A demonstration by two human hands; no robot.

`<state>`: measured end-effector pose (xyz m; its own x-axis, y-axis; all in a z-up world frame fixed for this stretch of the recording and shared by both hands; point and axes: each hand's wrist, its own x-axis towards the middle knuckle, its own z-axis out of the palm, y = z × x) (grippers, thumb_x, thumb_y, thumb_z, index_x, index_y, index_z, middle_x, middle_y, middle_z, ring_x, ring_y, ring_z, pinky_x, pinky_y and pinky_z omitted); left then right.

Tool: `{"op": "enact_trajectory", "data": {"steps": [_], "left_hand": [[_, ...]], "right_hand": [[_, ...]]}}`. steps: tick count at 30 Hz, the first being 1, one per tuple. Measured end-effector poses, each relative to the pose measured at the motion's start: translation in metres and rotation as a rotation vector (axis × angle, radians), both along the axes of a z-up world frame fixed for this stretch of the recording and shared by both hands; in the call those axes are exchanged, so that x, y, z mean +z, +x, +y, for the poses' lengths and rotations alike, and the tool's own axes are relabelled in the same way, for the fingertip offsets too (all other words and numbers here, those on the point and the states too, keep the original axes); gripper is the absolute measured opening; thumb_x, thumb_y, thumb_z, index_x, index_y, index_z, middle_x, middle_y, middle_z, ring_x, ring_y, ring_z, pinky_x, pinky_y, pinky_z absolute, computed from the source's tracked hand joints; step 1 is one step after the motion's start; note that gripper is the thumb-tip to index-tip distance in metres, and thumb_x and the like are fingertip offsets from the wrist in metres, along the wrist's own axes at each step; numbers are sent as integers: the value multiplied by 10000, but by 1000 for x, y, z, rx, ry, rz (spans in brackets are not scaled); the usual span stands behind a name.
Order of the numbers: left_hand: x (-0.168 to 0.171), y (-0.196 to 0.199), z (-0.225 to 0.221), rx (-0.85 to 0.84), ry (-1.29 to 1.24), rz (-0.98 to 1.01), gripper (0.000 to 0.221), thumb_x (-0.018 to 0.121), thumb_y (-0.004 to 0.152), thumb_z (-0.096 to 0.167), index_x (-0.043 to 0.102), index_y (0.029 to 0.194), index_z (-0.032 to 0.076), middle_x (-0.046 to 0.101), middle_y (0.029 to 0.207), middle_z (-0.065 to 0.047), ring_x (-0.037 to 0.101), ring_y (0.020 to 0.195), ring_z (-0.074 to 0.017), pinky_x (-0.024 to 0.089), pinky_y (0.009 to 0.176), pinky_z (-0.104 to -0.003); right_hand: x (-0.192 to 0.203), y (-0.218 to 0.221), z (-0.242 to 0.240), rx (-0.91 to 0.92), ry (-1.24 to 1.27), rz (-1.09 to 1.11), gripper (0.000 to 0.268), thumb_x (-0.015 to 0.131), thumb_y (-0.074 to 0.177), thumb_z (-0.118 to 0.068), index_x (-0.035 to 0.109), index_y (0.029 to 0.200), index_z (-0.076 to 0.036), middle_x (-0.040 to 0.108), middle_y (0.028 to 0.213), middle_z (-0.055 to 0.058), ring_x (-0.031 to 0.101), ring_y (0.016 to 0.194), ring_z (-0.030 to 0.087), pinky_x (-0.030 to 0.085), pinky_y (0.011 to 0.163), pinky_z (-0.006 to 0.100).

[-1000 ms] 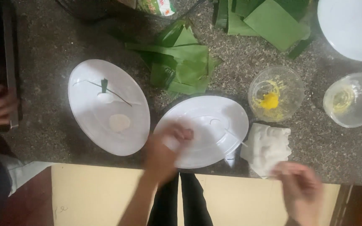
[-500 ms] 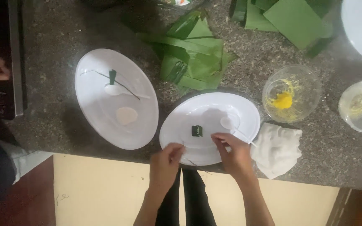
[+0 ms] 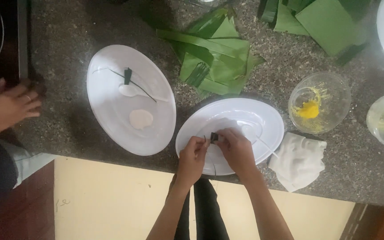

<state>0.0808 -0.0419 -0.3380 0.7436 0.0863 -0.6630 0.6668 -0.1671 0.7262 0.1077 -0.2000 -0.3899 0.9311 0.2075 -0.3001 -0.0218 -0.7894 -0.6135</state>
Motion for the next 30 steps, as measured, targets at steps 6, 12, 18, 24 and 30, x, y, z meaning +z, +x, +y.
{"op": "enact_trajectory", "data": {"steps": [6, 12, 18, 24, 30], "left_hand": [[-7, -1, 0, 5, -26, 6, 255, 546, 1033, 217, 625, 1180, 24, 734, 1109, -212, 695, 1105, -374, 546, 938, -511], [-23, -9, 3, 35, -18, -27, 226, 626, 997, 235, 693, 1136, 70, 756, 1071, -159, 716, 1072, -338, 562, 920, -458], [30, -10, -8, -21, -31, -171, 110, 680, 918, 222, 709, 960, 124, 795, 895, 4, 783, 862, -139, 597, 827, -260], [64, -17, -35, 134, -221, -257, 130, 671, 917, 188, 684, 941, 61, 804, 859, -74, 808, 775, -177, 652, 679, -248], [-20, 5, -11, 220, 174, -269, 224, 685, 901, 346, 702, 940, 126, 791, 928, -34, 777, 963, -237, 619, 862, -376]], "right_hand": [[7, -3, -2, -110, 13, 161, 222, 758, 859, -107, 698, 1073, -117, 718, 908, 61, 729, 868, 232, 597, 802, 354], [21, 1, -5, -169, 73, 281, 208, 750, 849, -72, 750, 1053, -113, 739, 913, 70, 716, 867, 224, 580, 804, 333], [50, -27, -50, -441, 334, 192, 70, 827, 783, -89, 784, 728, -80, 787, 851, 13, 692, 796, 70, 567, 701, 209], [49, -61, -117, -633, 560, 89, 185, 763, 795, 52, 747, 940, -61, 772, 993, 116, 750, 963, 178, 637, 899, 301], [73, -47, -100, -573, 464, 29, 194, 682, 903, 27, 724, 1087, -18, 760, 1014, 119, 630, 651, 160, 603, 679, 259]]}}
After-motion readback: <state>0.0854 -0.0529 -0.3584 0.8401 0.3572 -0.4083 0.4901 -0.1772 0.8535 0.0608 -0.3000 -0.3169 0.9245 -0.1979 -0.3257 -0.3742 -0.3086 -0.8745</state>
